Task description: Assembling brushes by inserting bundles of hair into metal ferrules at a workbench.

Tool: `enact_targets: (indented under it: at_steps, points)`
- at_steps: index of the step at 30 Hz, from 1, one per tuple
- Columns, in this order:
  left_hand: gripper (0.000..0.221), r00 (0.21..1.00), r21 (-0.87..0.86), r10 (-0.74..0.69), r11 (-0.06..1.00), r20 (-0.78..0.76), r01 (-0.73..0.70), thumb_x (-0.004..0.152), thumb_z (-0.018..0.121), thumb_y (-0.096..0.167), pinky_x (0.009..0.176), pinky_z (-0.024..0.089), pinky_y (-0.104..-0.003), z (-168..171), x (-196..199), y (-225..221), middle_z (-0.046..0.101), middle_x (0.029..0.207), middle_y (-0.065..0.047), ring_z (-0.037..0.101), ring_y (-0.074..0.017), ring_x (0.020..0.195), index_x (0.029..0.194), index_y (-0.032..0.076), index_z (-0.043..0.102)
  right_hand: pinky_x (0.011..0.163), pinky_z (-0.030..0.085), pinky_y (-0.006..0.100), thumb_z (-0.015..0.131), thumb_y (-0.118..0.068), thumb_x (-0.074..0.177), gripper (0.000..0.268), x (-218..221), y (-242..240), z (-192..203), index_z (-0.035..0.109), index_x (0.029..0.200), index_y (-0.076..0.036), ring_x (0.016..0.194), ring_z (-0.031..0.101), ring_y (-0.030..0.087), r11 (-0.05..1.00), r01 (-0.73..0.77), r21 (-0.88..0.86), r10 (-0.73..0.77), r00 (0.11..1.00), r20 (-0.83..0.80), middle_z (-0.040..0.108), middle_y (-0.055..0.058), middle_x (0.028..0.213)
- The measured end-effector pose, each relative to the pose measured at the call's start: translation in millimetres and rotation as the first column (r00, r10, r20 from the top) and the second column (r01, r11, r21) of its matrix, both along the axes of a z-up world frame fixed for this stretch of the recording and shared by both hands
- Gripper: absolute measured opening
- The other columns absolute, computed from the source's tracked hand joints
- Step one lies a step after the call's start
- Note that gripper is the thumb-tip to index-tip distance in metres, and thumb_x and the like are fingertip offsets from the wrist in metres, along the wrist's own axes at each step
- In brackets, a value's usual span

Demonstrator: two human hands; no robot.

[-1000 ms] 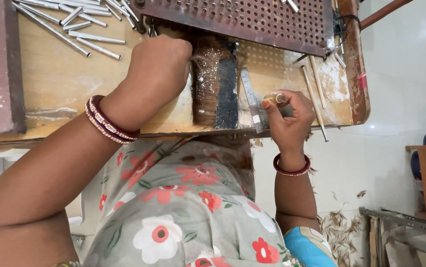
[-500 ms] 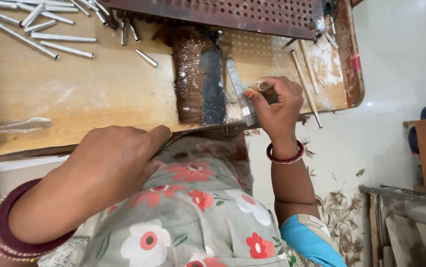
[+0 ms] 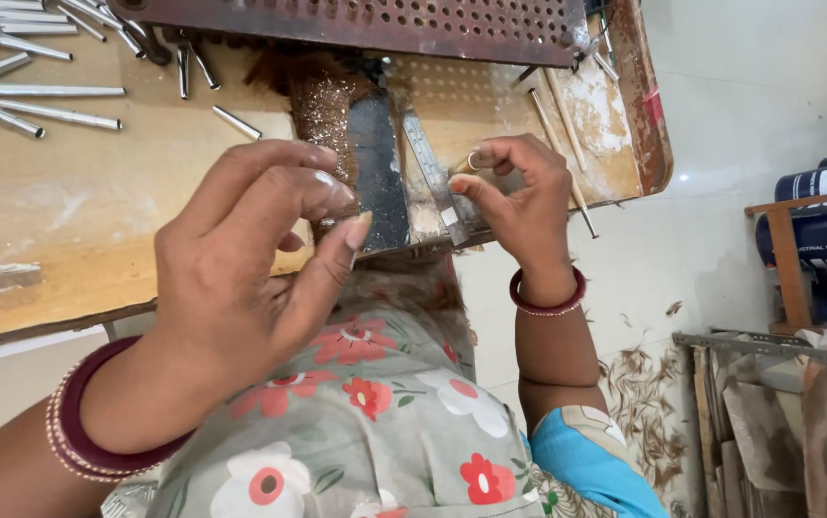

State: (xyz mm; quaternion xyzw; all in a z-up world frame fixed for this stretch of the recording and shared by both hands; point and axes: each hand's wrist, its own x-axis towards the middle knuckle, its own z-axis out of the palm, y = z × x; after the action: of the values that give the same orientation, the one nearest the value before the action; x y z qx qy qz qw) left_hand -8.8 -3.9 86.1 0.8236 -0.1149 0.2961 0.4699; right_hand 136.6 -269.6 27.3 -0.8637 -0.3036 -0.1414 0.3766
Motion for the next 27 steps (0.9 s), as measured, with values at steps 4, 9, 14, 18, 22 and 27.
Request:
enact_targets:
  at_steps: [4,9,14,18,22,27]
  points:
    - [0.016,0.997,-0.074,-0.07,0.995,0.031,0.072,0.101,0.077,0.009,0.07,0.061,-0.024,-15,5,-10,0.066,0.123,-0.015,0.073,-0.0188,0.096,0.109,0.0,0.067,0.072,0.052,0.026,0.086,-0.011,0.093,0.016,4,-2,11,0.076,0.101,-0.002,0.078,0.065,0.012,0.999,-0.045,0.029,0.046,0.998,-0.032,0.073,0.008,0.091]
    - [0.017,0.995,-0.117,-0.092,0.988,0.045,0.097,0.1,0.076,0.01,0.072,0.06,-0.026,-19,11,-23,0.066,0.124,-0.016,0.073,-0.0203,0.097,0.111,0.001,0.066,0.069,0.05,0.025,0.083,-0.009,0.095,0.01,3,0,12,0.077,0.098,-0.001,0.074,0.064,0.01,0.999,-0.027,0.038,0.029,0.998,-0.06,0.072,0.007,0.086]
    - [0.017,0.995,-0.202,-0.075,0.976,0.067,0.087,0.103,0.073,0.01,0.077,0.057,-0.028,-29,17,-44,0.065,0.127,-0.014,0.069,-0.0217,0.106,0.115,0.002,0.063,0.074,0.048,0.025,0.08,-0.012,0.1,0.014,-8,-2,-19,0.075,0.099,0.001,0.079,0.061,0.011,0.965,0.046,0.258,-0.035,0.998,-0.047,0.071,0.006,0.089]
    - [0.023,0.992,-0.355,-0.119,0.927,0.034,0.123,0.108,0.065,0.013,0.085,0.055,-0.031,-44,24,-67,0.063,0.127,-0.015,0.066,-0.0243,0.111,0.127,0.002,0.058,0.087,0.047,0.027,0.076,-0.017,0.103,0.019,-33,7,-38,0.069,0.102,0.0,0.087,0.059,0.012,0.641,0.01,0.767,0.127,0.985,-0.12,0.068,0.006,0.095]
    - [0.02,0.973,-0.439,-0.228,0.876,-0.012,0.2,0.112,0.057,0.019,0.084,0.053,-0.034,-45,24,-82,0.064,0.108,-0.014,0.066,-0.025,0.091,0.123,0.002,0.057,0.107,0.047,0.035,0.074,-0.023,0.104,0.022,-60,22,-33,0.064,0.102,-0.004,0.095,0.058,0.014,0.489,-0.074,0.869,0.245,0.968,-0.055,0.064,0.005,0.098]
    - [0.019,0.954,-0.452,-0.289,0.863,-0.08,0.224,0.113,0.053,0.019,0.07,0.048,-0.037,-51,27,-91,0.058,0.089,-0.016,0.06,-0.0307,0.077,0.106,0.002,0.057,0.112,0.045,0.037,0.074,-0.026,0.106,0.024,-68,23,-36,0.064,0.104,-0.004,0.09,0.057,0.013,0.535,-0.102,0.839,0.231,0.972,-0.03,0.063,0.005,0.093]
